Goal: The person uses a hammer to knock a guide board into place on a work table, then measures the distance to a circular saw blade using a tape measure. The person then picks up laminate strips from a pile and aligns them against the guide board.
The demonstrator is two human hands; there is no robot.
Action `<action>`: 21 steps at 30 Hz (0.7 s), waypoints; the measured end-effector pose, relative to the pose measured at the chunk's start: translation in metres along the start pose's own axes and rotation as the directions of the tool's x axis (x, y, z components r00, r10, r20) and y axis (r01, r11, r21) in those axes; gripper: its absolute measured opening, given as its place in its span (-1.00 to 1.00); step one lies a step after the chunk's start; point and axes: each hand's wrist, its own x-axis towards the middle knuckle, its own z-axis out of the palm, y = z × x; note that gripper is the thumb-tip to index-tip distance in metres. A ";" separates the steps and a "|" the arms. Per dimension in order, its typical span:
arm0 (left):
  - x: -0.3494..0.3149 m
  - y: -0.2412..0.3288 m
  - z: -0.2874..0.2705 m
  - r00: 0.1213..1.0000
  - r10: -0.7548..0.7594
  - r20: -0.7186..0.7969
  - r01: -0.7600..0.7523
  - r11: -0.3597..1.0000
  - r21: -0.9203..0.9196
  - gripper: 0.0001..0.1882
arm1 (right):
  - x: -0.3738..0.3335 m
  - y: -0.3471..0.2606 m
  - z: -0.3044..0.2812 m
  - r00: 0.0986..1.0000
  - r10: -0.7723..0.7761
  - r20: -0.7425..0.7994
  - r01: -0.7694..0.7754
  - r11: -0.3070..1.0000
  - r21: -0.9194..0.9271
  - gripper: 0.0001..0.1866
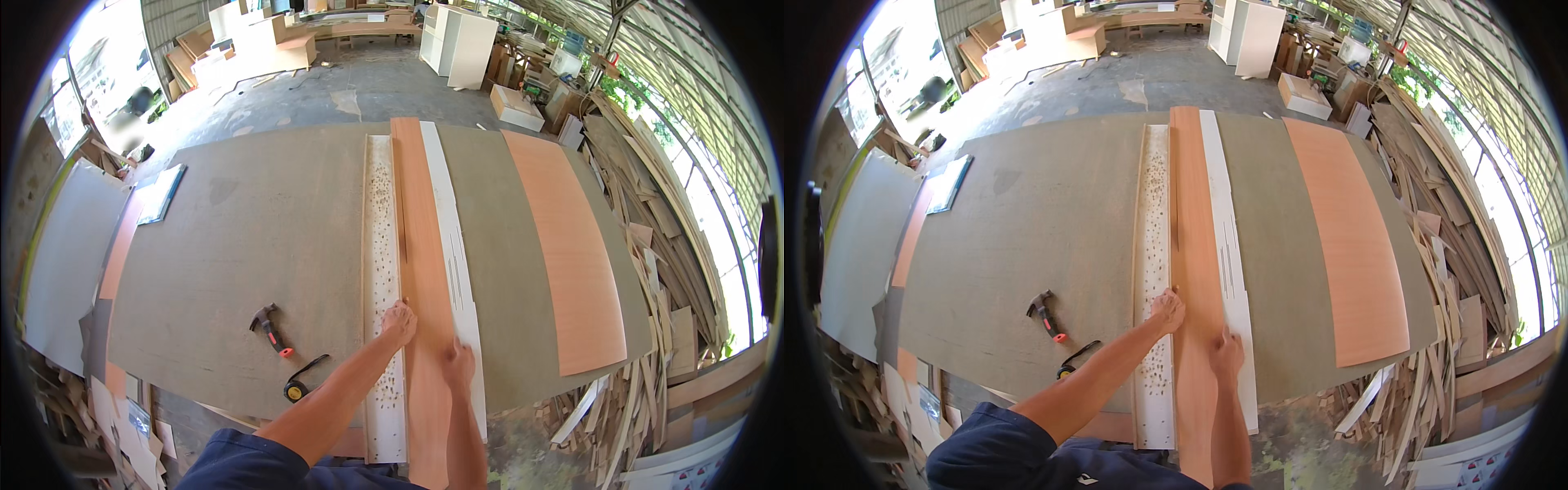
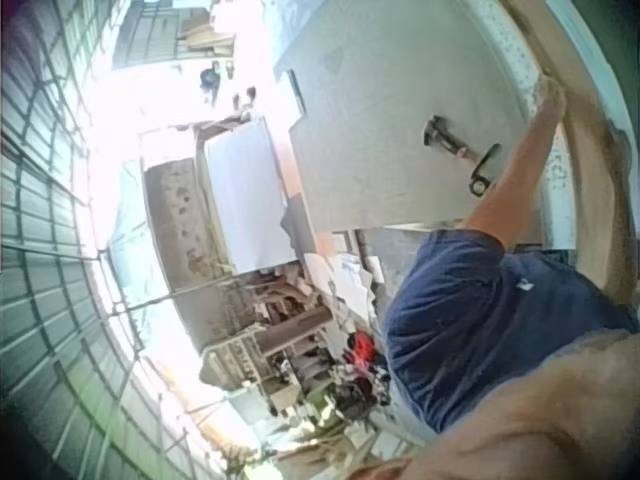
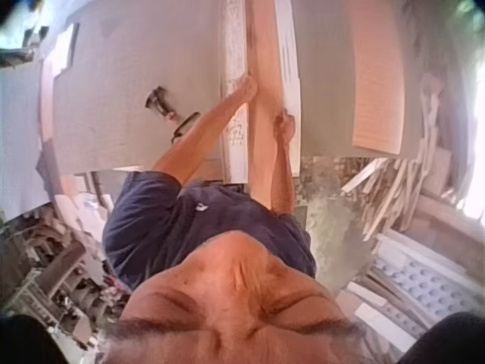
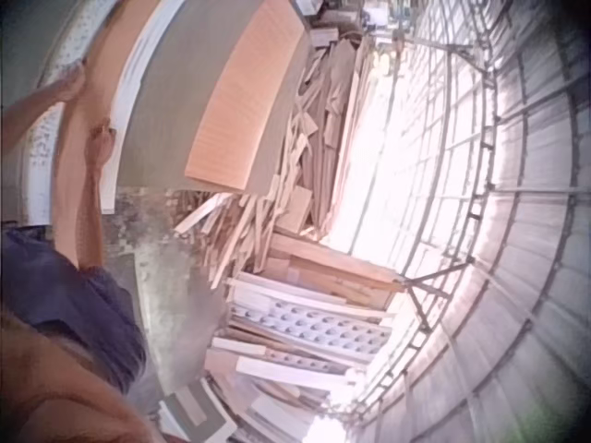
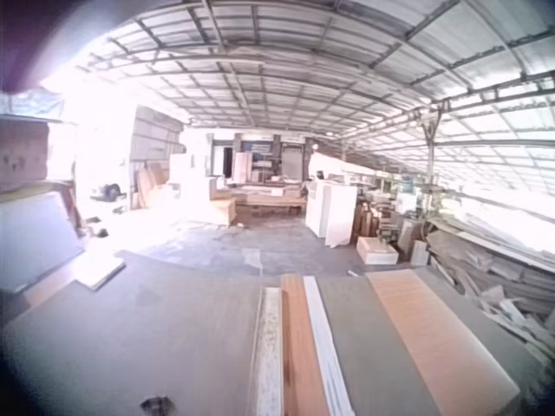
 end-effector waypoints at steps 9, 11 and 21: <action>0.000 -0.004 0.028 0.996 -0.088 -0.012 0.087 0.995 -0.043 -0.60 | -0.165 0.018 -0.043 0.958 0.208 -0.199 -0.116 0.911 0.397 -0.81; -0.002 0.015 0.008 0.982 -0.121 -0.143 0.110 0.990 -0.085 -0.63 | -0.146 0.031 -0.034 0.940 0.287 -0.186 -0.169 0.862 0.478 -0.84; 0.010 0.015 0.017 0.968 -0.199 -0.155 0.179 0.975 -0.135 -0.66 | 0.037 -0.006 0.019 0.979 0.089 -0.185 -0.074 0.994 0.087 -0.77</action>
